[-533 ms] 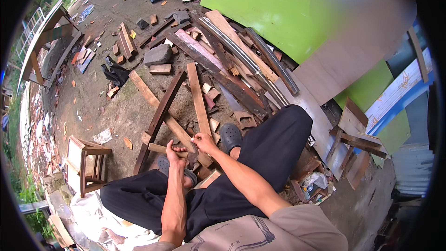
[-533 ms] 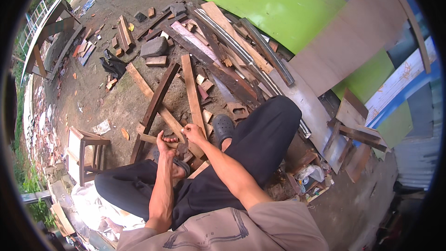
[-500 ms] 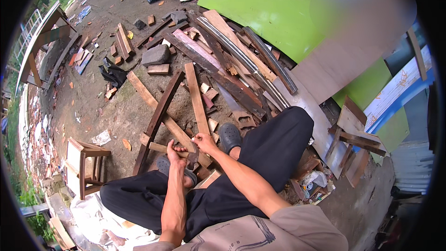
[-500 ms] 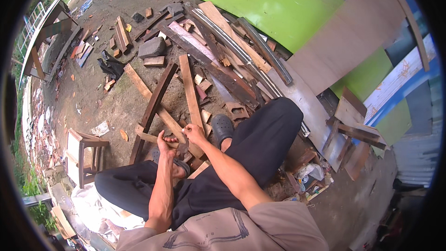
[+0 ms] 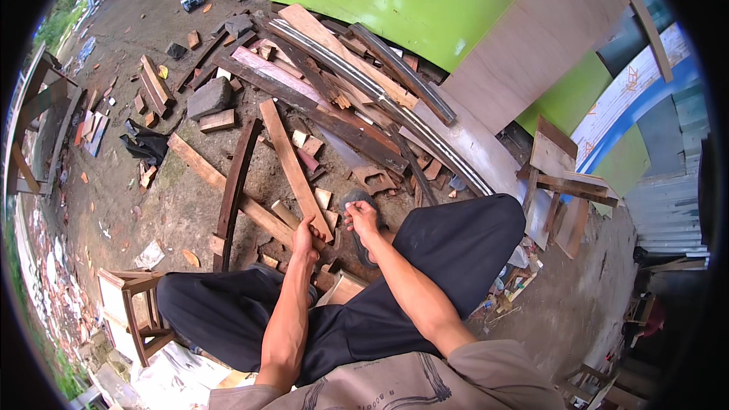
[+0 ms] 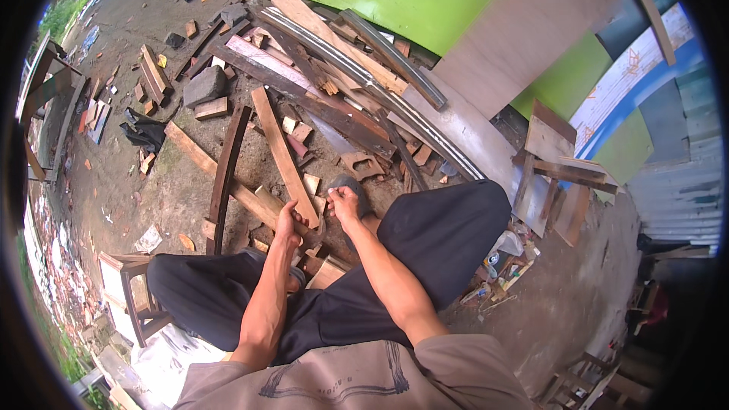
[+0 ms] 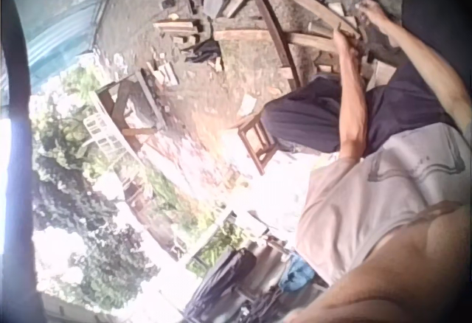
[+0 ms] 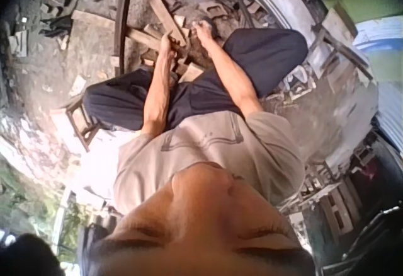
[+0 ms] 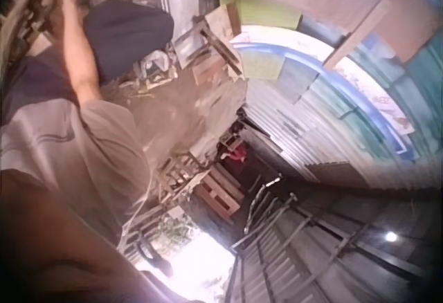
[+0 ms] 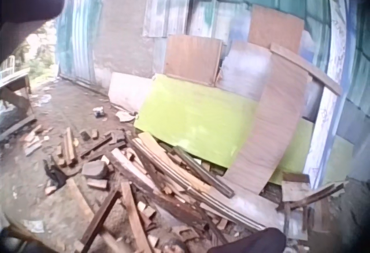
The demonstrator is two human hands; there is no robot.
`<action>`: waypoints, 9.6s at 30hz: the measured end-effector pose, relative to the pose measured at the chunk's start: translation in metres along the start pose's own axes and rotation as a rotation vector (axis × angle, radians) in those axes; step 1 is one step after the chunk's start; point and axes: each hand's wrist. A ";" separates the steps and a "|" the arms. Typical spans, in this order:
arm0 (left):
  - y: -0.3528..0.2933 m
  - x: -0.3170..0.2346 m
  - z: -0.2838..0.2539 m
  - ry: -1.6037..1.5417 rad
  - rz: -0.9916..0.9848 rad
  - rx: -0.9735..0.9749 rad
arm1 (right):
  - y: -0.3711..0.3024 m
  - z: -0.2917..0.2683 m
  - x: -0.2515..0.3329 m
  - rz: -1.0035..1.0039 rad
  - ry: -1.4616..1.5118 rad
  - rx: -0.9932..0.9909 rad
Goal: The person sits on the ground and uses a hammer to drive nails into a wooden frame. They repeatedly position the frame, strike nails, and adjust the wood pieces during the process.
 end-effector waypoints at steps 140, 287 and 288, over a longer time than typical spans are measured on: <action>0.061 -0.037 -0.195 1.015 0.827 -0.522 | -0.176 0.117 0.170 -1.116 -1.480 0.698; 0.061 -0.014 -0.252 1.021 0.743 -0.705 | -0.182 0.160 0.129 -1.139 -1.338 1.258; 0.052 -0.020 -0.253 1.118 0.673 -0.642 | -0.175 0.167 0.124 -1.053 -1.278 1.279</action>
Point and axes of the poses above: each hand's wrist, its own y-axis towards the middle knuckle, its own z-axis out of the palm, x = y × z, and after that the axes turned 14 degrees about -x, right-handed
